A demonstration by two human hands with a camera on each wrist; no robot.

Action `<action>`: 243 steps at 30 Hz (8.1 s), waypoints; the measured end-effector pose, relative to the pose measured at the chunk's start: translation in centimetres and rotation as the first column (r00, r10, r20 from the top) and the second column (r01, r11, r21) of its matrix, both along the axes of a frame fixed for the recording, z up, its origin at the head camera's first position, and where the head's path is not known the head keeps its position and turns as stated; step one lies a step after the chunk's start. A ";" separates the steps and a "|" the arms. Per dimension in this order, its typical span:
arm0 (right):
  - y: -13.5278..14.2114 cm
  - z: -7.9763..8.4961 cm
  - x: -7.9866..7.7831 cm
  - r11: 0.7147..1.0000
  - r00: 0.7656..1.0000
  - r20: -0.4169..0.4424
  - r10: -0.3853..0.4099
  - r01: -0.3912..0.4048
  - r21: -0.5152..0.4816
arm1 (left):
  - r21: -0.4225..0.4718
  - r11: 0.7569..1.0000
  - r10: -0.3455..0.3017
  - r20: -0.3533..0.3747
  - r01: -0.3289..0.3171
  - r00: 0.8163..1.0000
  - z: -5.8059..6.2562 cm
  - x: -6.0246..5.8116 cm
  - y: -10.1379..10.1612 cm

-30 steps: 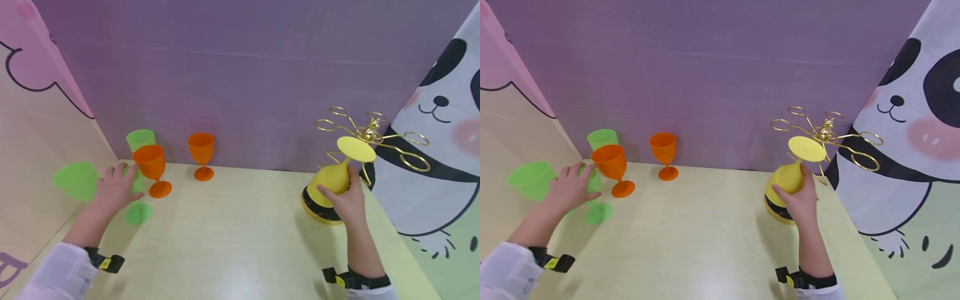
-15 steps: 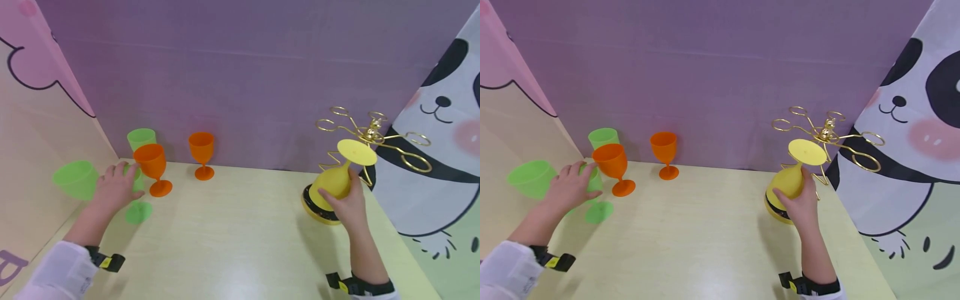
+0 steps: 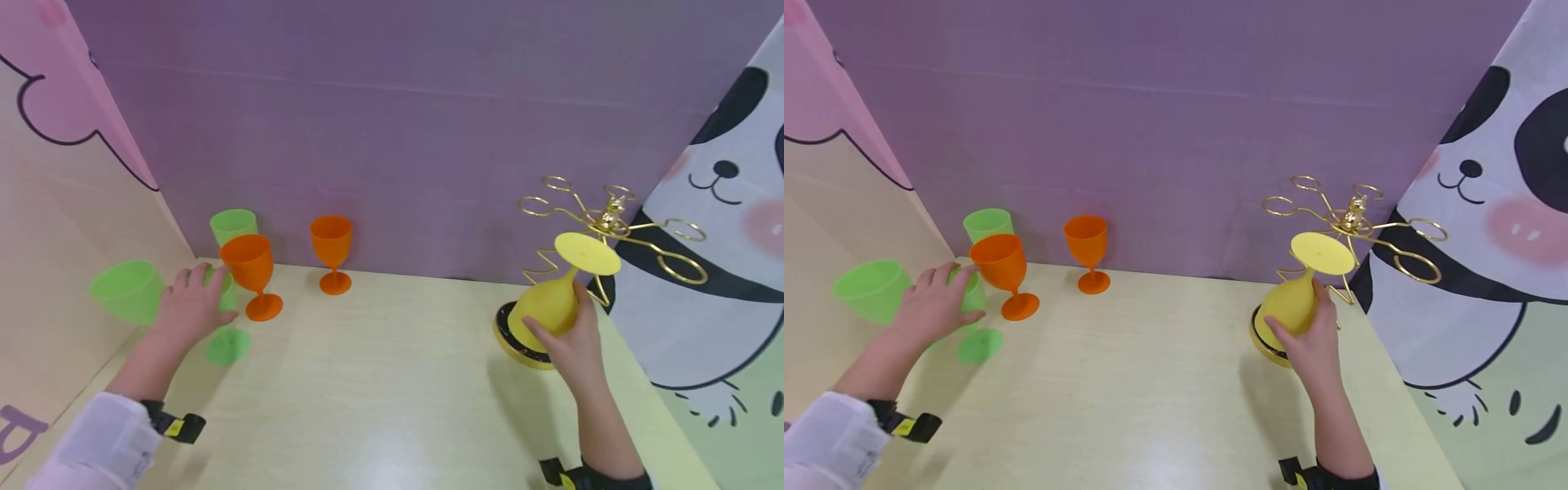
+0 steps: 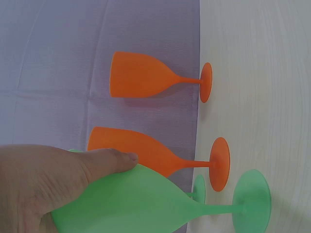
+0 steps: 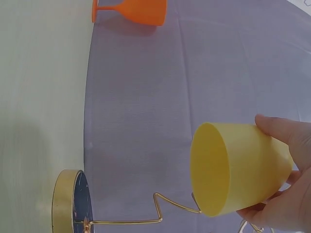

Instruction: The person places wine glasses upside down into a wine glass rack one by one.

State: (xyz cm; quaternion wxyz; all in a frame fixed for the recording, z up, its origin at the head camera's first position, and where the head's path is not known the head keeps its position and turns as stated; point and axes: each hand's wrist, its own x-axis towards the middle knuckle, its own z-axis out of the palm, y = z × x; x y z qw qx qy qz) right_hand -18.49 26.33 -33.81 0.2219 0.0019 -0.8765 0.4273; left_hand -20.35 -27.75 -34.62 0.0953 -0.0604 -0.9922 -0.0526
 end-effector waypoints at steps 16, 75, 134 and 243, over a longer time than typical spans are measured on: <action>0.3 -0.6 0.2 0.999 0.996 -0.078 0.032 -0.031 0.009 | -0.020 1.000 0.010 0.000 -0.010 1.000 0.1 0.0 0.3; 7.0 14.0 2.3 0.861 0.950 -0.311 -0.011 0.167 0.479 | -0.018 1.000 -0.004 -0.003 0.004 1.000 0.1 -0.1 0.0; 7.6 19.4 -11.4 0.424 0.904 0.375 0.205 -0.427 0.799 | -0.011 1.000 0.009 -0.006 -0.010 1.000 0.1 0.8 -0.7; 4.6 20.4 -10.7 0.669 0.940 0.334 -0.069 -0.205 0.714 | -0.011 1.000 -0.029 -0.067 0.028 0.997 5.7 2.8 0.0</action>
